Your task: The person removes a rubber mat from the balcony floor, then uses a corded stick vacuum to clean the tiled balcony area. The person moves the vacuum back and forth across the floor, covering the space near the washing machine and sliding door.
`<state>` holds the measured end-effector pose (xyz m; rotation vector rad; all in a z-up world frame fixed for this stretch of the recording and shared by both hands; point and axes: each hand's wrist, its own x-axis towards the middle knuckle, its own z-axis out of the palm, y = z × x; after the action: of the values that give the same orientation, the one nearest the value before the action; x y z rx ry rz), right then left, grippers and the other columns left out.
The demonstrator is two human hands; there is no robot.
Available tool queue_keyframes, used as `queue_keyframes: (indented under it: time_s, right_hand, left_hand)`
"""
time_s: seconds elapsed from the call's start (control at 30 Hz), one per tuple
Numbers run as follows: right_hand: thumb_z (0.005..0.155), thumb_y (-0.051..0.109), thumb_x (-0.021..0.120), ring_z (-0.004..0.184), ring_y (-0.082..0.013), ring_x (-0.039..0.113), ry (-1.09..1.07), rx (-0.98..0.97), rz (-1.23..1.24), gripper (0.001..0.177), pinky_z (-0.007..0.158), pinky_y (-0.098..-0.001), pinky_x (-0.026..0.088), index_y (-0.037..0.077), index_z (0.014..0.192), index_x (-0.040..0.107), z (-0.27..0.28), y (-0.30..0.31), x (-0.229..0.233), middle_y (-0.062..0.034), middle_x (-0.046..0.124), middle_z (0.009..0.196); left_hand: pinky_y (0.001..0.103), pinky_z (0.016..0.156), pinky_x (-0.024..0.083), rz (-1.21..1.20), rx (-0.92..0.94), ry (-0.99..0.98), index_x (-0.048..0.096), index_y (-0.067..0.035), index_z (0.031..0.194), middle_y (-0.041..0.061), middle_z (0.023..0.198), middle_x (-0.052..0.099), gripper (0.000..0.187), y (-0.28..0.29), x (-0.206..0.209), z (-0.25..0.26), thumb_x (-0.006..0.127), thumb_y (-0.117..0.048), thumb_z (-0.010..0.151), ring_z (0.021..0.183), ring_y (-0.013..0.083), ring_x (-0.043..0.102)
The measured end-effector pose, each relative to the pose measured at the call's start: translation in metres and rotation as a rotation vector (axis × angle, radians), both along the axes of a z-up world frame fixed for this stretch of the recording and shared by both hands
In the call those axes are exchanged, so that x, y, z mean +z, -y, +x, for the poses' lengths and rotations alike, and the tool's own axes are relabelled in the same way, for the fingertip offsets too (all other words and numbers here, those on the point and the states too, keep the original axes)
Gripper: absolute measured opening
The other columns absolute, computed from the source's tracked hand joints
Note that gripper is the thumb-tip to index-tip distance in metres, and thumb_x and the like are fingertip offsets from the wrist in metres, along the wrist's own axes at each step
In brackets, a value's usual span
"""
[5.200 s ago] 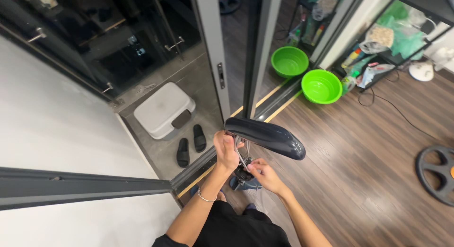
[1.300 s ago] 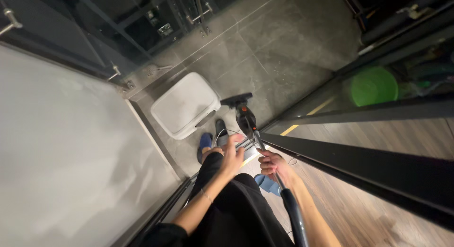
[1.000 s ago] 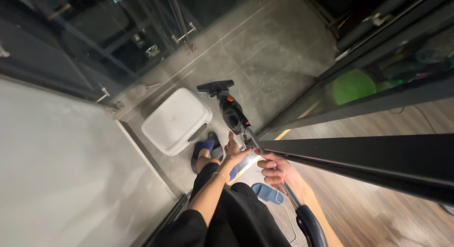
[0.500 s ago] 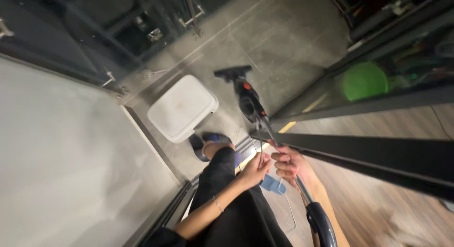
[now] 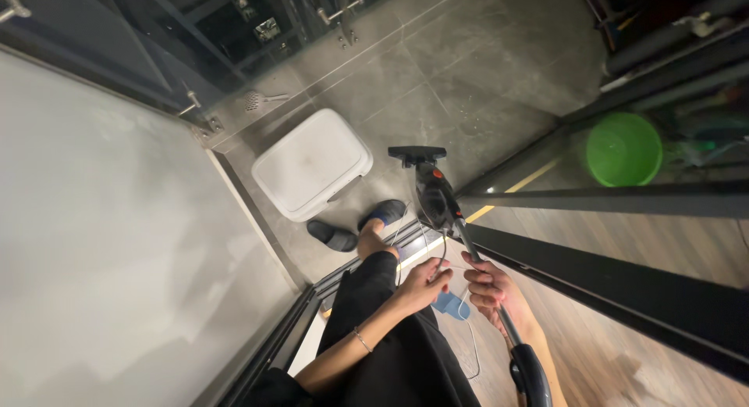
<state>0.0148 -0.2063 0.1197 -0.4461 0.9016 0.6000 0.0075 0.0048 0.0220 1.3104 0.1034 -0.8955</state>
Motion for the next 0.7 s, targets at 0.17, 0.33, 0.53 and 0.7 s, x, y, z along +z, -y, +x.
queue_keyframes:
  time_s: [0.17, 0.33, 0.53, 0.7]
  right_hand:
    - [0.112, 0.017, 0.055, 0.04, 0.0016, 0.037, 0.023, 0.028, 0.072, 0.023, 0.032, -0.0167, 0.034, 0.005, 0.131, 0.06, 0.004, 0.004, -0.02, 0.008, 0.043, 0.072]
    - [0.112, 0.02, 0.053, 0.038, 0.0004, 0.035, -0.031, 0.137, -0.049, 0.027, 0.032, -0.0175, 0.034, 0.006, 0.133, 0.063, 0.007, 0.003, -0.031, 0.0079, 0.041, 0.07]
    - [0.113, 0.022, 0.049, 0.035, -0.0017, 0.034, -0.069, 0.278, -0.078, 0.029, 0.03, -0.0197, 0.033, 0.006, 0.135, 0.062, -0.001, 0.014, -0.07, 0.0067, 0.04, 0.067]
    - [0.116, 0.021, 0.048, 0.038, -0.0033, 0.034, -0.06, 0.311, -0.007, 0.028, 0.029, -0.0214, 0.032, 0.005, 0.135, 0.059, -0.008, -0.004, -0.128, 0.007, 0.039, 0.066]
  left_hand:
    - [0.024, 0.055, 0.047, 0.0, 0.036, -0.041, 0.064, -0.005, 0.14, 0.0, 0.081, 0.067, 0.042, -0.003, 0.01, 0.004, 0.069, -0.034, 0.11, 0.061, 0.0059, 0.057]
    - [0.027, 0.065, 0.054, 0.037, 0.064, 0.06, 0.068, -0.001, 0.134, 0.002, 0.083, 0.069, 0.044, -0.01, 0.022, 0.001, 0.071, -0.038, 0.111, 0.071, 0.009, 0.065]
    - [0.037, 0.065, 0.057, 0.233, -0.005, 0.014, 0.065, 0.005, 0.112, 0.012, 0.083, 0.071, 0.046, -0.027, -0.013, -0.023, 0.065, -0.041, 0.114, 0.071, 0.0186, 0.071]
    - [0.038, 0.058, 0.061, 0.341, 0.174, 0.068, 0.06, 0.004, 0.116, 0.013, 0.079, 0.07, 0.045, -0.034, -0.087, -0.042, 0.059, -0.041, 0.117, 0.065, 0.0212, 0.072]
